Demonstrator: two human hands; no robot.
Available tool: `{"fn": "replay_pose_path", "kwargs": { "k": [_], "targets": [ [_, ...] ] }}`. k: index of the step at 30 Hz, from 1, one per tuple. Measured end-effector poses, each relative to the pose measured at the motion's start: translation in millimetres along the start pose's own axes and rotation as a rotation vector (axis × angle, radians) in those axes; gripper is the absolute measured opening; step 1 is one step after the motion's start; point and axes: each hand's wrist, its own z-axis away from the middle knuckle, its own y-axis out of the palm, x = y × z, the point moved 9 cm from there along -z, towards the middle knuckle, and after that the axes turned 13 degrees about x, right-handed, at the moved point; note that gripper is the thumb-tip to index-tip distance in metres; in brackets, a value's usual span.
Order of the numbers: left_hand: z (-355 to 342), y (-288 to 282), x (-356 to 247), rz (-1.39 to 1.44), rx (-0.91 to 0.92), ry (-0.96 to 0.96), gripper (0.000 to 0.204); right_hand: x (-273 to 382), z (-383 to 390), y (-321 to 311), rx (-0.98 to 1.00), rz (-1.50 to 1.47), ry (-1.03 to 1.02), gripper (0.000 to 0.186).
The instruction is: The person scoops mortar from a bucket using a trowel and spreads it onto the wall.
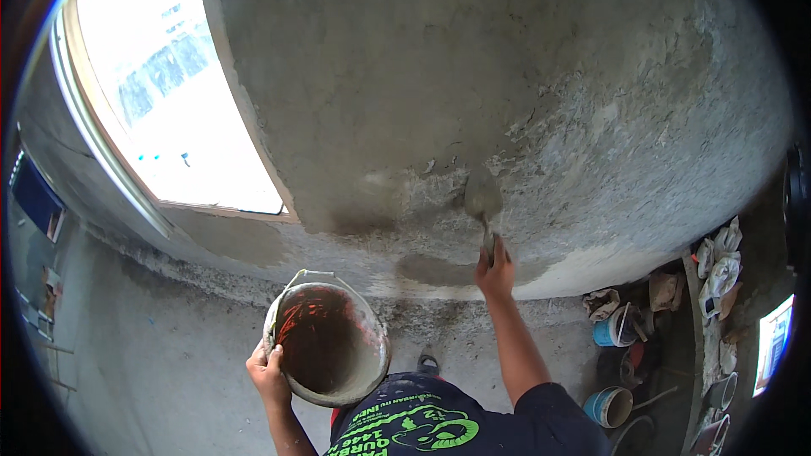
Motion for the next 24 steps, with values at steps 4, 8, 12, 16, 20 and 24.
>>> {"fn": "replay_pose_path", "kwargs": {
  "k": [4, 8, 12, 16, 20, 24],
  "targets": [
    [5.9, -11.9, -5.4, 0.017, -0.033, -0.011, 0.027, 1.4, 79.2, 9.9, 0.077, -0.110, 0.041, 0.048],
    [13.5, -27.7, 2.5, -0.043, -0.088, -0.055, 0.027, 32.5, 78.4, 2.5, 0.101, -0.277, -0.028, 0.047],
    [10.3, -23.7, -12.2, -0.300, -0.061, -0.028, 0.039, 73.2, 28.8, -17.3, 0.264, -0.294, -0.124, 0.057],
    [-10.3, -1.6, -30.2, -0.384, -0.013, 0.028, 0.040, 170.6, -5.5, -47.7, 0.968, -0.384, -0.217, 0.056],
    [-18.5, 13.0, -42.6, -0.267, 0.007, 0.186, 0.027, 213.5, 23.0, -10.0, 1.286, -0.381, -0.366, 0.046],
    [-12.1, 26.1, -54.6, -0.329, 0.061, 0.220, 0.027, 243.3, 44.3, 20.4, 1.346, -0.172, -0.486, 0.032]
  ]
}}
